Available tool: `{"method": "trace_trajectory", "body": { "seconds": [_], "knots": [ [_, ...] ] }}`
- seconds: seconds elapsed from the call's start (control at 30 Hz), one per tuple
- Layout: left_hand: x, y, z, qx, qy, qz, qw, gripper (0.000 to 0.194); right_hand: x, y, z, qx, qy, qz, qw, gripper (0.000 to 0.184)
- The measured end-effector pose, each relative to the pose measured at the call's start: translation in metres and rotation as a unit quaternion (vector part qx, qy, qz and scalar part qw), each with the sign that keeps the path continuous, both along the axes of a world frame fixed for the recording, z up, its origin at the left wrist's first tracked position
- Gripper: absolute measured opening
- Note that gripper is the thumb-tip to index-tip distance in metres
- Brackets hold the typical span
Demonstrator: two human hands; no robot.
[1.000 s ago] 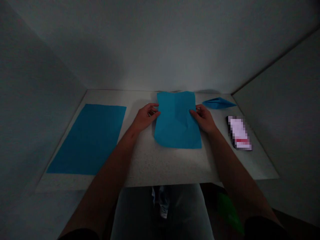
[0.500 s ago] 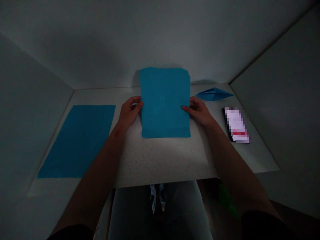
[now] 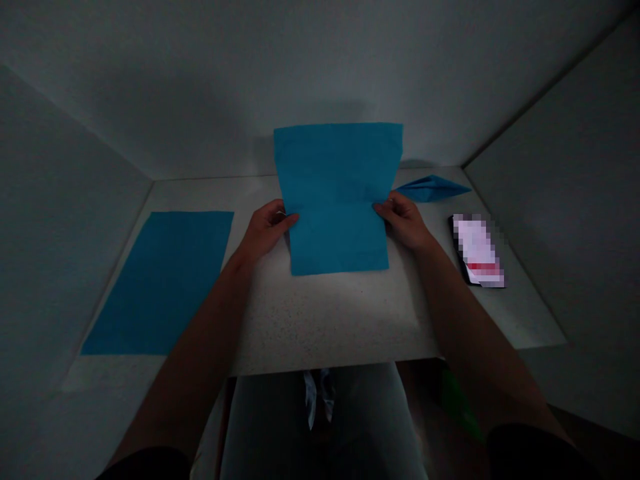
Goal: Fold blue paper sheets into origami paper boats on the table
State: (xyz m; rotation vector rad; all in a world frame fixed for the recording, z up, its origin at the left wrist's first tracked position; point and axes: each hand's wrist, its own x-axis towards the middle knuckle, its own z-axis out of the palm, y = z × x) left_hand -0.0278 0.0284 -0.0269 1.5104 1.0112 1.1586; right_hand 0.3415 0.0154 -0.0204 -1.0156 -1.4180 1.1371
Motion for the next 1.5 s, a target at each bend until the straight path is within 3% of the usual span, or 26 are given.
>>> {"method": "trace_trajectory", "body": {
  "seconds": [0.13,0.27,0.4,0.53,0.73,0.87,0.97,1.07,1.23,1.3,1.37,1.43,1.5],
  "knots": [
    [0.0,0.0,0.004,0.009,-0.007,0.028,1.0,0.04,0.003,0.0,-0.002,-0.001,-0.013,-0.009,1.0,0.047],
    [0.0,-0.003,0.013,0.011,0.038,0.058,0.998,0.013,0.003,-0.002,0.002,-0.007,-0.041,-0.014,0.999,0.036],
    [0.001,-0.006,0.018,0.007,0.061,0.069,0.996,0.022,-0.002,-0.005,0.008,-0.063,-0.029,-0.011,0.998,0.028],
    [0.003,-0.008,0.016,0.029,0.143,0.069,0.987,0.017,-0.006,-0.007,0.008,-0.04,-0.078,0.03,0.996,0.034],
    [0.013,-0.019,0.02,0.168,0.313,0.123,0.927,0.032,-0.009,-0.01,0.006,0.008,-0.162,0.07,0.984,0.055],
    [0.028,-0.033,0.025,0.196,0.372,-0.019,0.907,0.04,-0.013,-0.01,0.008,0.027,-0.181,0.044,0.982,0.061],
    [0.036,-0.038,0.021,0.195,0.37,-0.11,0.902,0.047,-0.019,-0.011,0.011,0.03,-0.131,0.012,0.991,0.054],
    [0.038,-0.038,0.015,0.184,0.354,-0.128,0.908,0.05,-0.025,-0.014,0.015,0.021,-0.109,0.029,0.993,0.052],
    [0.035,-0.034,0.015,0.169,0.335,-0.123,0.919,0.039,-0.029,-0.017,0.017,0.118,-0.245,0.114,0.955,0.038],
    [0.032,-0.032,0.016,0.173,0.335,-0.079,0.923,0.033,-0.029,-0.015,0.014,0.177,-0.3,0.138,0.927,0.034],
    [0.027,-0.03,0.014,0.186,0.342,0.021,0.921,0.032,-0.029,-0.013,0.01,0.214,-0.345,0.15,0.902,0.033],
    [0.021,-0.026,0.008,0.186,0.341,0.129,0.912,0.035,-0.028,-0.011,0.007,0.228,-0.373,0.151,0.887,0.034],
    [0.015,-0.021,0.001,0.168,0.331,0.188,0.909,0.04,-0.026,-0.011,0.004,0.235,-0.385,0.149,0.88,0.037]
  ]
}}
